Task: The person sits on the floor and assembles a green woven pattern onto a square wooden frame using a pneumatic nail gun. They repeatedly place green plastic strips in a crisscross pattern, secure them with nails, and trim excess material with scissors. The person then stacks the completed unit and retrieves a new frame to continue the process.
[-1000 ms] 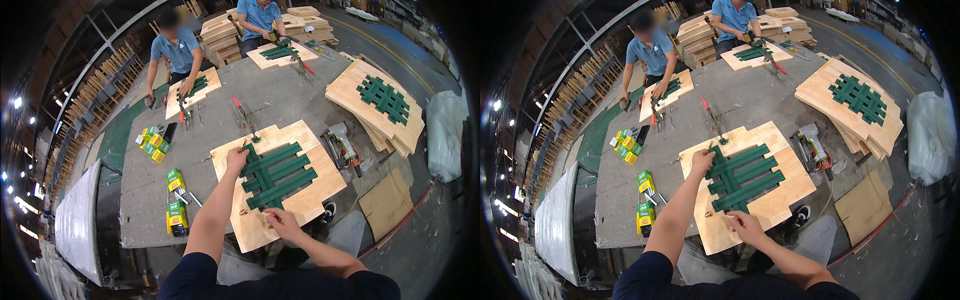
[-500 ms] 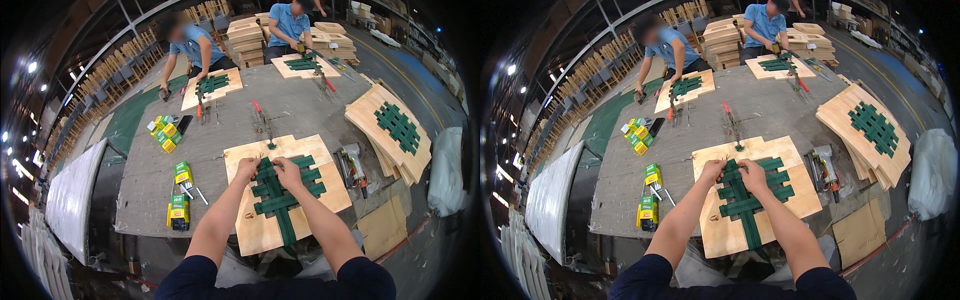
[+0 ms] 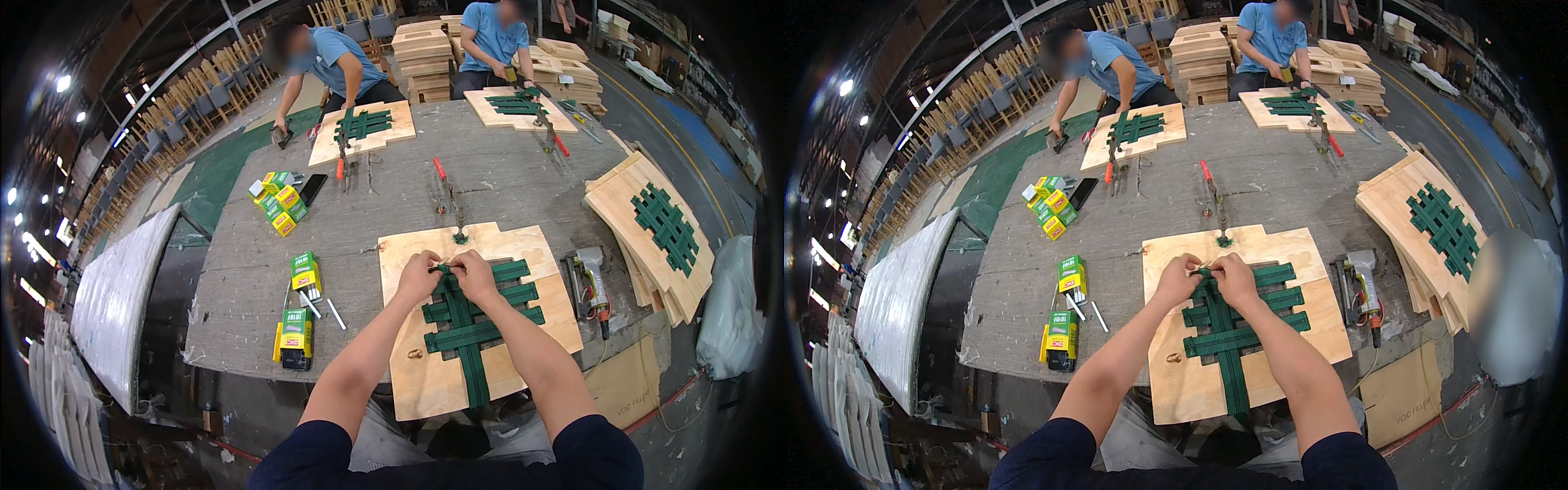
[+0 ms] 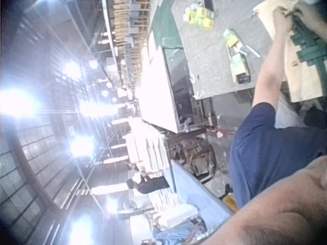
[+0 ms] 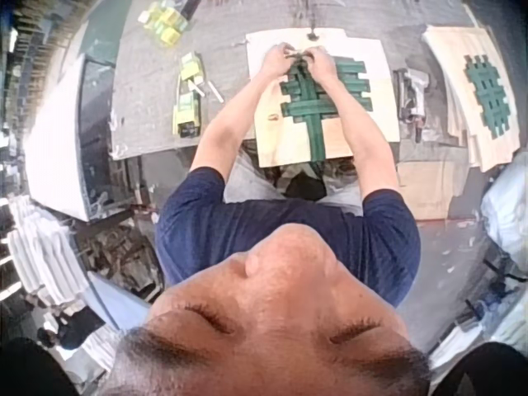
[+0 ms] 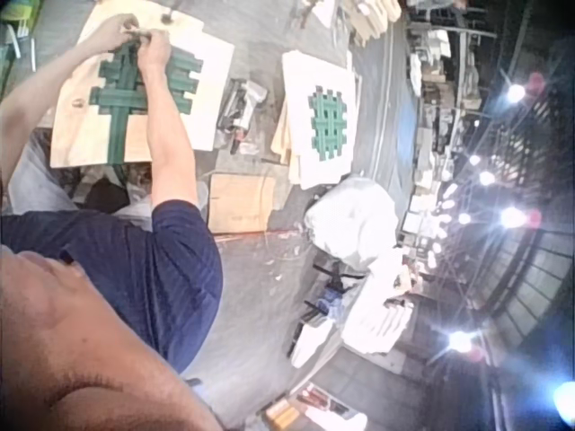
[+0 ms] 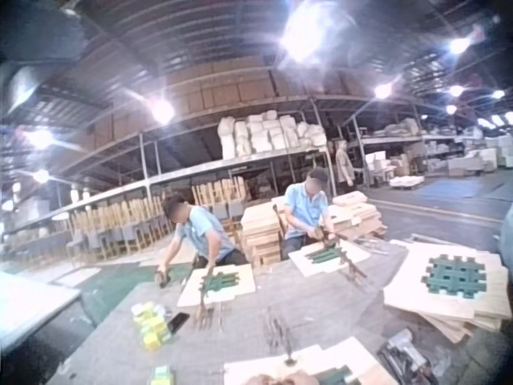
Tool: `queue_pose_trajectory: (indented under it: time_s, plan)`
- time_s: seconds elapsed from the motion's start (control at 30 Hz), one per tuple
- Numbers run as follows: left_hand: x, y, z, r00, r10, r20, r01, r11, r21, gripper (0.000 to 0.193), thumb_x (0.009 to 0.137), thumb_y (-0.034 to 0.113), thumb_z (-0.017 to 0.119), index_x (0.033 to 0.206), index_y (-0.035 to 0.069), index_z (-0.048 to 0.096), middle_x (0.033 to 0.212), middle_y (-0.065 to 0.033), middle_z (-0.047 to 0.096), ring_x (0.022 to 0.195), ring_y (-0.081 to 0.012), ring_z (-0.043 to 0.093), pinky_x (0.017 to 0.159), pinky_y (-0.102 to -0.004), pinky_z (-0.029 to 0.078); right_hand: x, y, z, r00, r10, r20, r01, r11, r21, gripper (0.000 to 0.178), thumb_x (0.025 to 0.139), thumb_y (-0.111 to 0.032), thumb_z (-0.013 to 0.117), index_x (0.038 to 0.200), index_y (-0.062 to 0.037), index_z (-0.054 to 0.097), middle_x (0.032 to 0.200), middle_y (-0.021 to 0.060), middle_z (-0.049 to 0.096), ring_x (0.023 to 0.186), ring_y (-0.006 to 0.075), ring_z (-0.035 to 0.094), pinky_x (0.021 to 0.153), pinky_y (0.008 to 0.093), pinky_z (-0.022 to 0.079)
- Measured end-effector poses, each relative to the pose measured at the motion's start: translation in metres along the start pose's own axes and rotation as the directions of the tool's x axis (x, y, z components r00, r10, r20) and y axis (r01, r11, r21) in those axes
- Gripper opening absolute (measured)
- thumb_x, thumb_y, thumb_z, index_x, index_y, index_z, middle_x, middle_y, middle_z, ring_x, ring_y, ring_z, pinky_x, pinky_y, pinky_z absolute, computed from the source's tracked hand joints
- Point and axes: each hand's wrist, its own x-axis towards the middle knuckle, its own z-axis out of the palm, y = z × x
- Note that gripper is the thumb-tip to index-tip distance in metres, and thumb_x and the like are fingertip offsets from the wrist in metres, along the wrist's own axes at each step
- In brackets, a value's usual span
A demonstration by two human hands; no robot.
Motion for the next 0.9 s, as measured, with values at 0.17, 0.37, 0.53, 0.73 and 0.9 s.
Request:
queue_pose_trajectory:
  time_s: [0.17, 0.37, 0.53, 0.73, 0.9]
  plan:
    - [-0.003, -0.007, -0.004, 0.999, -0.046, -0.023, 0.048, 0.991, 0.122, 0.014, 0.09, 0.016, 0.068, 0.098, 0.007, 0.075, 0.103, -0.0161, 0.068, 0.098, -0.0341, 0.068, 0.085, -0.0431, 0.054, 0.013, -0.009, 0.006, 0.995, 0.009, 0.101, -0.012, 1.0, 0.029, 0.012, 0.089, -0.014, 0.071, 0.097, -0.0056, 0.073, 0.097, 0.0137, 0.067, 0.091, 0.0348, 0.066, 0.081, 0.0429, 0.053]
    - [0.008, -0.023, -0.021, 0.95, -0.077, -0.301, 0.092, 0.995, 0.037, 0.021, 0.095, 0.012, 0.058, 0.107, 0.005, 0.074, 0.101, -0.0171, 0.072, 0.096, -0.0328, 0.069, 0.085, -0.0435, 0.054, 0.038, -0.018, 0.023, 0.995, 0.021, 0.097, -0.006, 0.989, -0.149, 0.013, 0.091, -0.018, 0.07, 0.095, -0.0061, 0.073, 0.096, 0.014, 0.067, 0.093, 0.0358, 0.066, 0.082, 0.0461, 0.052]
    - [-0.022, -0.008, -0.012, 0.988, 0.05, -0.144, -0.026, 0.986, 0.166, 0.03, 0.1, 0.013, 0.05, 0.125, 0.005, 0.065, 0.11, -0.0161, 0.072, 0.109, -0.0363, 0.065, 0.095, -0.0477, 0.05, 0.04, -0.003, 0.026, 0.986, 0.147, 0.081, -0.121, 0.957, -0.263, 0.013, 0.092, -0.021, 0.068, 0.096, -0.0085, 0.072, 0.102, 0.0129, 0.065, 0.097, 0.0348, 0.065, 0.084, 0.0471, 0.053]
    - [-0.048, -0.01, 0.012, 0.971, 0.237, -0.045, -0.179, 0.831, 0.526, 0.049, 0.105, 0.032, 0.047, 0.148, 0.01, 0.047, 0.154, -0.0084, 0.046, 0.144, -0.0427, 0.035, 0.118, -0.0605, 0.025, 0.048, -0.017, 0.038, 0.983, 0.168, 0.078, -0.144, 0.959, -0.244, 0.015, 0.09, -0.023, 0.071, 0.095, -0.0083, 0.07, 0.099, 0.0123, 0.067, 0.095, 0.0341, 0.066, 0.082, 0.0465, 0.053]
    - [-0.043, -0.005, 0.02, 0.976, 0.216, -0.017, -0.174, 0.829, 0.532, 0.052, 0.105, 0.037, 0.046, 0.15, 0.011, 0.045, 0.158, -0.0056, 0.041, 0.147, -0.0426, 0.033, 0.12, -0.0615, 0.021, 0.046, -0.003, 0.003, 0.962, 0.251, 0.108, -0.26, 0.962, 0.079, 0.021, 0.086, -0.021, 0.074, 0.101, -0.0061, 0.071, 0.092, 0.0107, 0.072, 0.088, 0.0255, 0.07, 0.081, 0.0377, 0.055]
